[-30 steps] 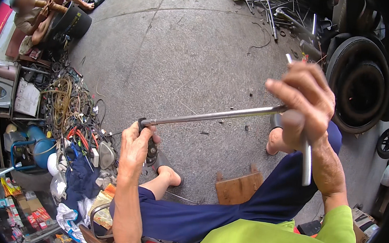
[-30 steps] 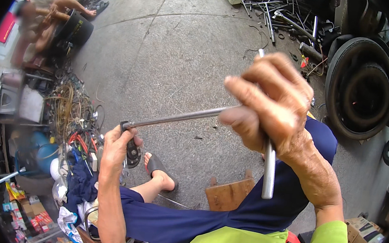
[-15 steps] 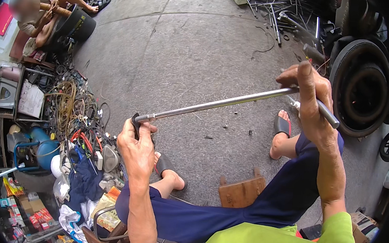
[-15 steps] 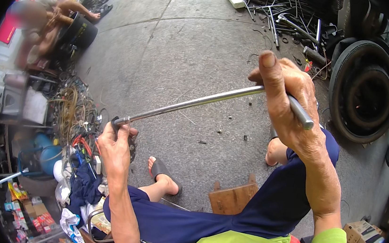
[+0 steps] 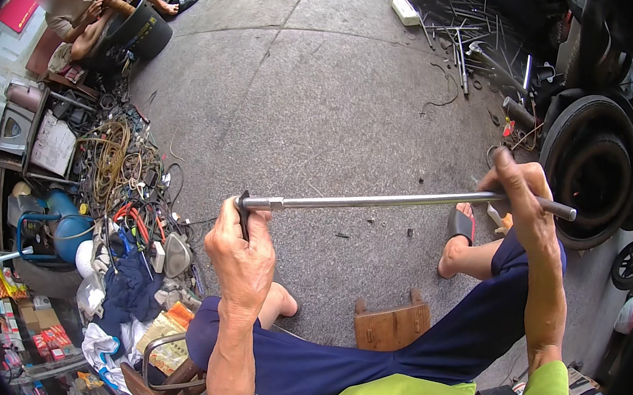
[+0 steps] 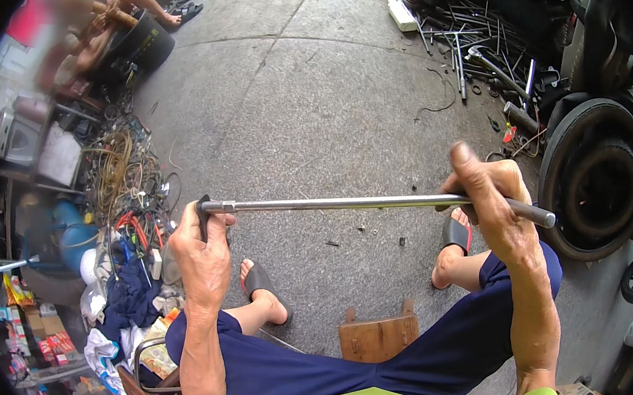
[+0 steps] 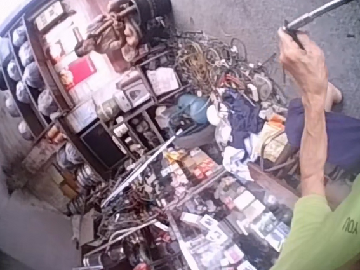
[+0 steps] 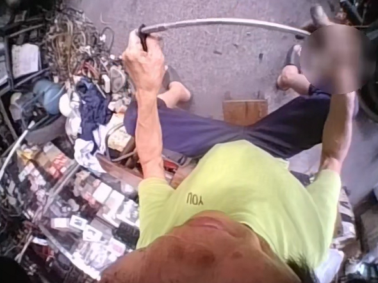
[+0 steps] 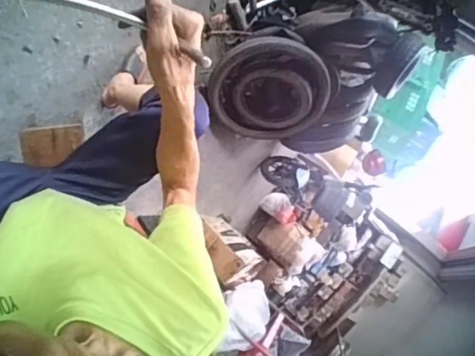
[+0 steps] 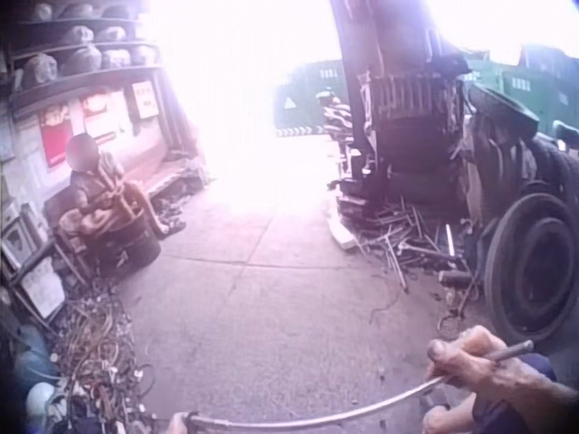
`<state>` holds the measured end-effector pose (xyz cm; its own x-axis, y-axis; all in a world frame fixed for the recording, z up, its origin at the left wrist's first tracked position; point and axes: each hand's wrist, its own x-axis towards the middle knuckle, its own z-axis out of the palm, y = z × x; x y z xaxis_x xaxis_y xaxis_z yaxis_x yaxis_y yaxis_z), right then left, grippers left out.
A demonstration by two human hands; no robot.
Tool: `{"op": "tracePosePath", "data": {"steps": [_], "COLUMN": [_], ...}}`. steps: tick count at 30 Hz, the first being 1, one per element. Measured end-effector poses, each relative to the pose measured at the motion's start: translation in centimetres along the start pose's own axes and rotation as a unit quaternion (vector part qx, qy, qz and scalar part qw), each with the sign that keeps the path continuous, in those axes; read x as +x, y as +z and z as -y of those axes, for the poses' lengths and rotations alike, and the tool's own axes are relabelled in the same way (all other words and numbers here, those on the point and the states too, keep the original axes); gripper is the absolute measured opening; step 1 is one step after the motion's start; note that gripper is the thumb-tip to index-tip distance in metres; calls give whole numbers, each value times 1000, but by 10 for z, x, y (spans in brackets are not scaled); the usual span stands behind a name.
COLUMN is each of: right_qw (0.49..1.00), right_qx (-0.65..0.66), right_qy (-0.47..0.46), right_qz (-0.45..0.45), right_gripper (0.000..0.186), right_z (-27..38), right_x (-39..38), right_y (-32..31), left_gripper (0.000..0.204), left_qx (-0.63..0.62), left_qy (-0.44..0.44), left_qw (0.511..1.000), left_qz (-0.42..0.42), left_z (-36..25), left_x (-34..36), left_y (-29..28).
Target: The person sits in a cluttered workshop and uses a T-handle wrench to tighten a bolt on a small mechanical component. They repeatedly adjust the component and apply torque with the wrench.
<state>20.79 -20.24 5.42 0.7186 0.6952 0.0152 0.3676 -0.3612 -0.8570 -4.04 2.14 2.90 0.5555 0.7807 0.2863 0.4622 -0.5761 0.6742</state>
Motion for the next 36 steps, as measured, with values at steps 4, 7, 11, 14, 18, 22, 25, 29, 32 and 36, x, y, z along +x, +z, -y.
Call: {"op": "tracePosePath", "data": {"steps": [4, 7, 11, 14, 18, 22, 25, 29, 32, 36], "right_qw": [995, 987, 985, 983, 979, 972, 983, 995, 989, 962], "right_qx": [11, 0, 22, 33, 35, 30, 14, 66, 139, 264], "right_qy": [-51, -40, -89, -105, -150, -223, -172, -33, 10, 22], "right_qz": [83, 157, 144, 146, 131, 72, 57, 62, 53, 68], "right_gripper": [43, 23, 22, 26, 32, 29, 26, 31, 31, 31], "right_z": [6, 12, 12, 19, 25, 23, 24, 29, 28, 22], "right_x": [1, 3, 1, 1, 2, 1, 0, -2, -5, -3], "right_y": [0, -2, 5, 5, 7, 15, 13, 17, 19, 17], "left_gripper": [8, 9, 11, 19, 19, 16, 14, 16, 14, 15], "left_qx": [-7, -9, -27, -70, -51, -46, -243, -377, -379, -217], "left_qy": [-13, -29, -75, -153, -96, -136, -210, -254, -242, -117], "left_qw": [1000, 999, 997, 985, 994, 987, 943, 889, 892, 965], "left_qz": [-24, -25, 1, 44, 15, -66, -92, -55, -44, -86], "left_z": [-2, -1, 5, -5, 3, 21, 27, 24, 20, 11], "left_x": [6, 7, 5, 7, 10, 17, 19, 12, 12, 12], "left_y": [-5, -12, -20, -32, -38, -45, -60, -61, -59, -52]}}
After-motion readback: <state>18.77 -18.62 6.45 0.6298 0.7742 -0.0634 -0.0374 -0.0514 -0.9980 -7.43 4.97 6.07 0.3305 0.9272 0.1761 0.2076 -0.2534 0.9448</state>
